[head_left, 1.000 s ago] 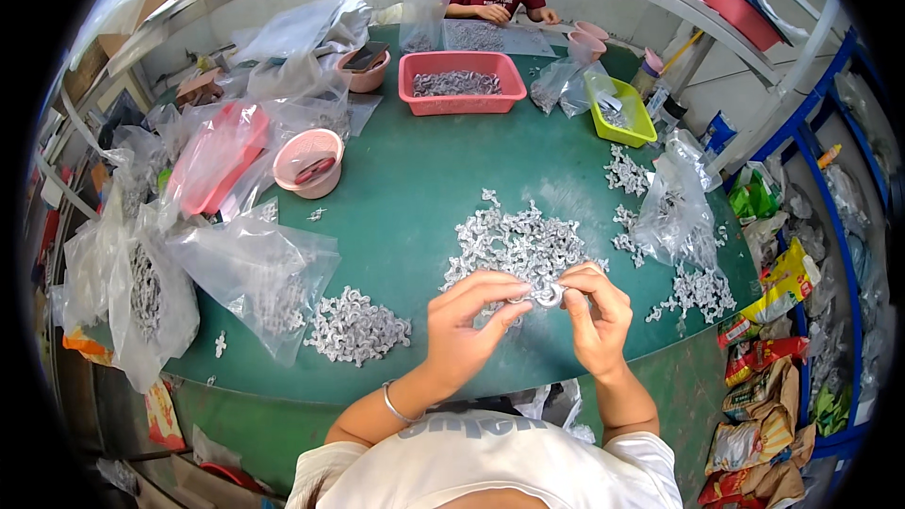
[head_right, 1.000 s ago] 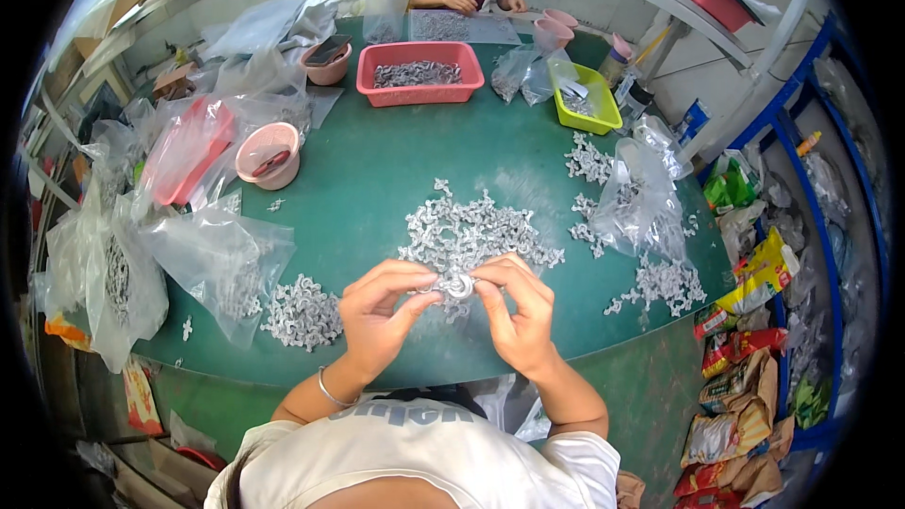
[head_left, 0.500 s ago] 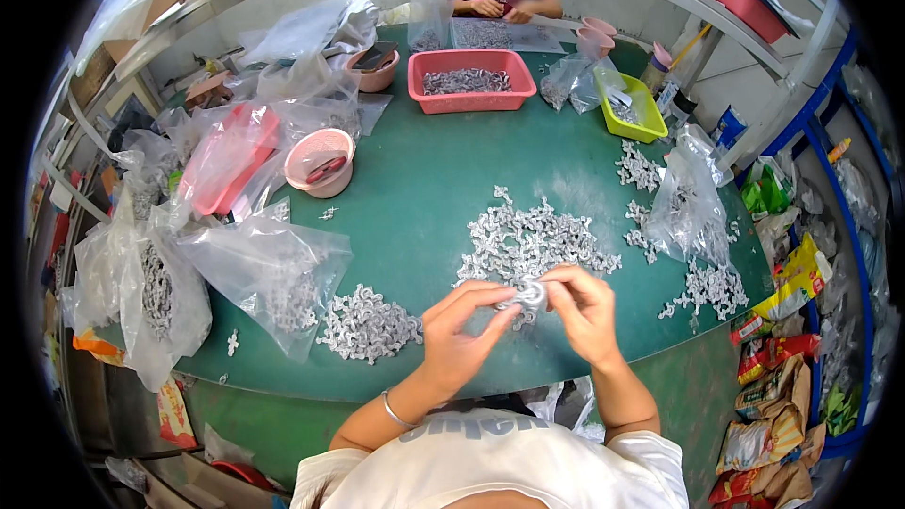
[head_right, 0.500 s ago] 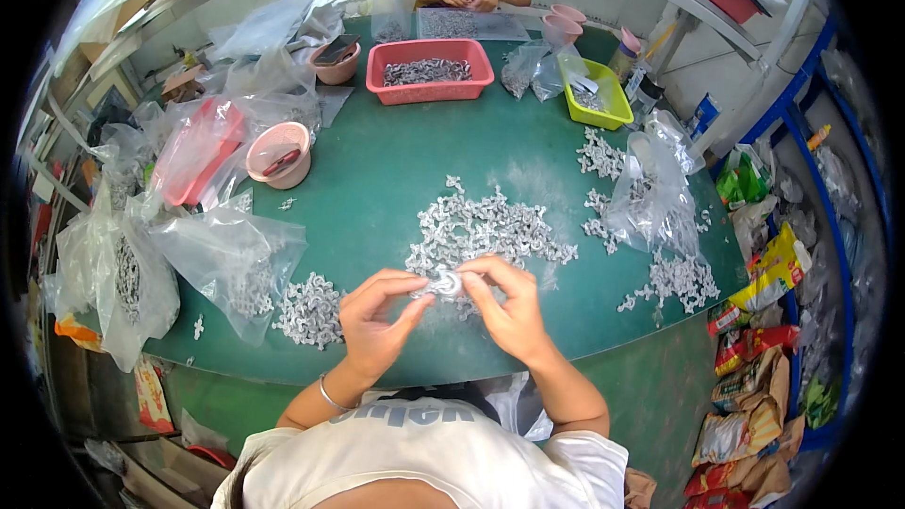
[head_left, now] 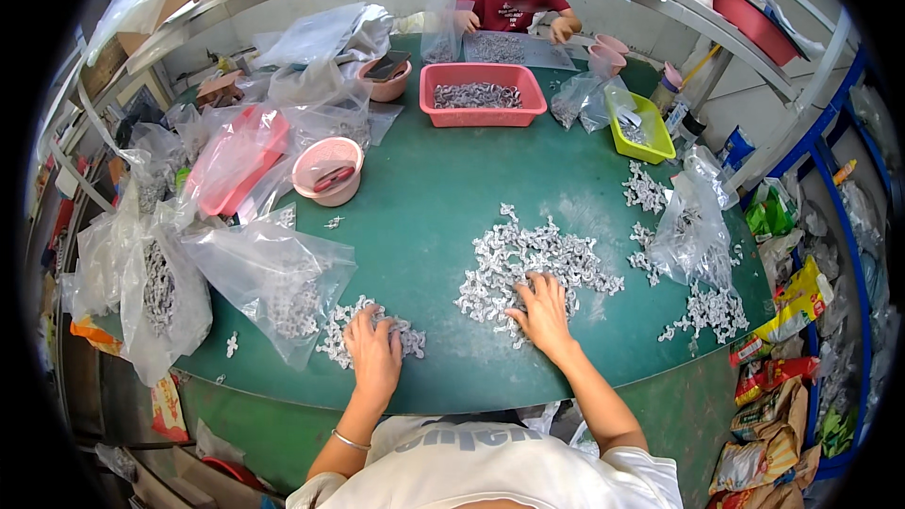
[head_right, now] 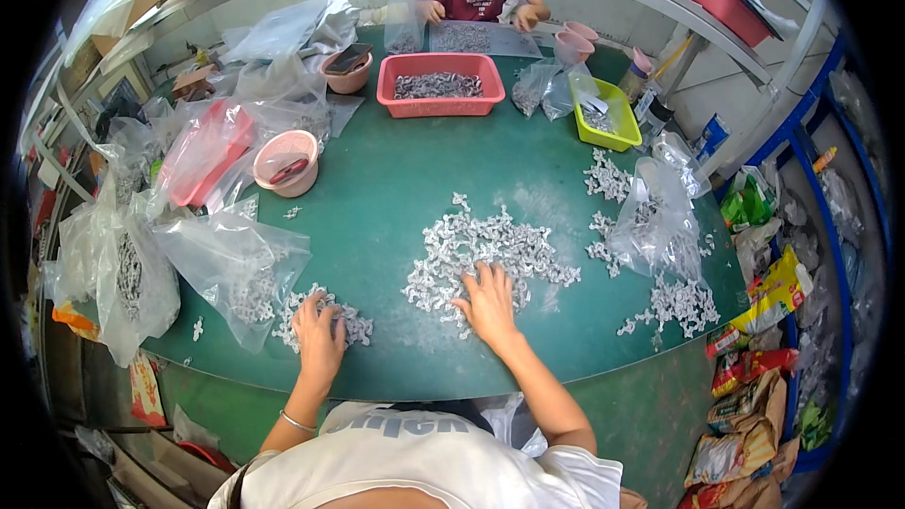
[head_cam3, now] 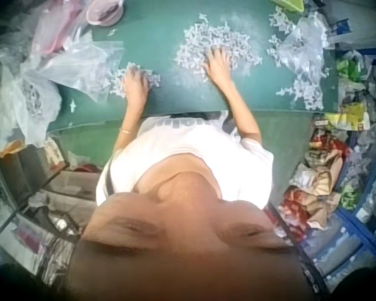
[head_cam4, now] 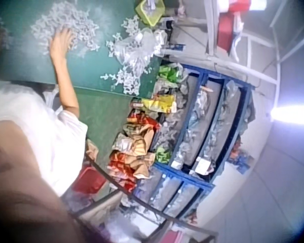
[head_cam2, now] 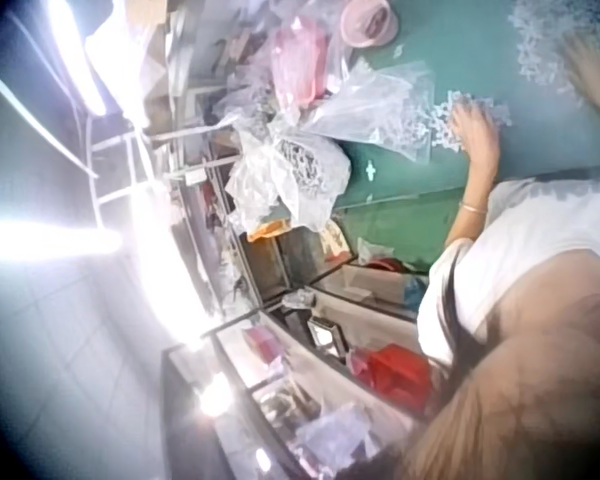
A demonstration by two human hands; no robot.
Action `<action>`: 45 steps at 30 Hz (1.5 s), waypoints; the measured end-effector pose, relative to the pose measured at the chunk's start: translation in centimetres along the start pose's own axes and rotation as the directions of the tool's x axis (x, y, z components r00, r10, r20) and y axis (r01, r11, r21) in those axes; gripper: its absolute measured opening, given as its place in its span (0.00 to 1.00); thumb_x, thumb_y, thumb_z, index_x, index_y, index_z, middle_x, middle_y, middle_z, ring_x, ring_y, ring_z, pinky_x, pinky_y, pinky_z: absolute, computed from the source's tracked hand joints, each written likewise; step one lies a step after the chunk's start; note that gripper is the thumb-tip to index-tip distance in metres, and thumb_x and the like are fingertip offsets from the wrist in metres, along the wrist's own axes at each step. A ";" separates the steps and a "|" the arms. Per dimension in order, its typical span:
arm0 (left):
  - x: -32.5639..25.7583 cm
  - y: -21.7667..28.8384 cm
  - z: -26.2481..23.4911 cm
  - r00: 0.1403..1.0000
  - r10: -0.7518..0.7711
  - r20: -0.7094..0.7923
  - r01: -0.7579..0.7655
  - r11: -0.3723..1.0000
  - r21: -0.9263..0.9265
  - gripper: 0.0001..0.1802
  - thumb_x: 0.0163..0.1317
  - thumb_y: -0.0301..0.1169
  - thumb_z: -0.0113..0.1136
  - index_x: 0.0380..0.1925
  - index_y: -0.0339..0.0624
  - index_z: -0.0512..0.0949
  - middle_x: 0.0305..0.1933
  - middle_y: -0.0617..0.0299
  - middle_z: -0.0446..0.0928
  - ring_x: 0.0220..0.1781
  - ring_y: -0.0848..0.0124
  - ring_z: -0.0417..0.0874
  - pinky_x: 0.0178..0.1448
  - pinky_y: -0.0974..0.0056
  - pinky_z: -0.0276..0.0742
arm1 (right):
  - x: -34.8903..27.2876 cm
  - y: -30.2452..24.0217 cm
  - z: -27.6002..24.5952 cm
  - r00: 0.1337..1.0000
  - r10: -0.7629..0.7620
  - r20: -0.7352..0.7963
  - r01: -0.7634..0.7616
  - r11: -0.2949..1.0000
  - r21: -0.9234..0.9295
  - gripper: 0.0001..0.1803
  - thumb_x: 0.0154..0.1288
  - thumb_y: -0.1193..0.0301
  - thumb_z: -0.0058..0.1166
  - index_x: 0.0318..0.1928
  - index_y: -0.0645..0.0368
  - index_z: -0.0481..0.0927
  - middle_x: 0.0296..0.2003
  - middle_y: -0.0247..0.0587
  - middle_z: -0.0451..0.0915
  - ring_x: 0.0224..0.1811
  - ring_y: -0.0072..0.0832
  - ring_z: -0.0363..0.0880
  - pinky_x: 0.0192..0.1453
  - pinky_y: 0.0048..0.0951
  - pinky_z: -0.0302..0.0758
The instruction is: The person sorts small white plastic cross-shaped parts from a pile on a green table and places them into a clear plastic bag by hand.
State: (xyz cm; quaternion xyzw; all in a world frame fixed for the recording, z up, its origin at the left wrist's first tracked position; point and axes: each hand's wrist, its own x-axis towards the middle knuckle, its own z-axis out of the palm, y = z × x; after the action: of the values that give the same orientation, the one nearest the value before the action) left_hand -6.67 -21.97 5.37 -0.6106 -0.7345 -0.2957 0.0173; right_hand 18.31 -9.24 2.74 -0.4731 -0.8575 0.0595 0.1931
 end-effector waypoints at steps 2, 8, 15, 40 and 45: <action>0.5 1.0 -0.4 1.000 -0.001 0.001 0.001 0.997 -0.071 0.12 0.48 0.24 0.60 0.35 0.37 0.75 0.51 0.51 0.67 0.55 0.55 0.66 0.59 0.48 0.56 | 0.1 -0.1 -0.2 1.000 -0.028 0.003 0.028 0.999 -0.017 0.25 0.46 0.61 0.62 0.46 0.57 0.76 0.51 0.51 0.66 0.56 0.48 0.59 0.57 0.47 0.57; -0.4 1.1 1.9 0.956 0.128 0.265 -0.141 0.990 0.030 0.11 0.51 0.29 0.59 0.34 0.39 0.76 0.49 0.55 0.70 0.56 0.59 0.67 0.63 0.38 0.50 | 0.2 0.1 -0.5 0.997 -0.048 0.057 0.045 0.997 0.062 0.19 0.44 0.64 0.64 0.39 0.56 0.79 0.48 0.50 0.66 0.54 0.46 0.59 0.57 0.45 0.57; -0.2 1.2 2.4 0.948 0.104 0.301 -0.125 0.991 0.050 0.10 0.52 0.30 0.59 0.35 0.40 0.77 0.47 0.56 0.72 0.56 0.60 0.68 0.64 0.35 0.47 | -0.4 0.1 -0.4 0.999 -0.024 -0.035 0.028 0.993 0.114 0.18 0.42 0.67 0.65 0.35 0.60 0.79 0.48 0.49 0.67 0.54 0.46 0.60 0.57 0.44 0.57; 1.3 8.8 3.6 0.965 0.179 0.192 -0.016 0.771 -0.637 0.24 0.54 0.28 0.58 0.51 0.35 0.66 0.48 0.48 0.69 0.49 0.51 0.72 0.49 0.58 0.71 | -1.7 -1.6 -1.7 0.926 0.259 0.275 -0.363 0.408 0.838 0.04 0.62 0.76 0.50 0.35 0.65 0.74 0.25 0.32 0.75 0.27 0.17 0.72 0.34 0.19 0.69; 0.1 8.5 4.6 0.964 0.210 0.163 -0.043 0.728 -0.685 0.20 0.52 0.23 0.60 0.47 0.35 0.71 0.49 0.49 0.70 0.47 0.59 0.77 0.46 0.64 0.76 | -2.6 -2.3 -2.3 0.907 0.107 0.407 -0.421 0.237 0.876 0.05 0.62 0.77 0.50 0.38 0.65 0.74 0.27 0.33 0.76 0.31 0.17 0.73 0.37 0.19 0.70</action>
State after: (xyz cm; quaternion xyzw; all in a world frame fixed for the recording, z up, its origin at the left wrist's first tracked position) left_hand 2.56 -19.10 5.19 -0.6538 -0.5302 -0.4675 -0.2698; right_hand 18.65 -12.87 4.75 -0.3900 -0.5744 0.6508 0.3072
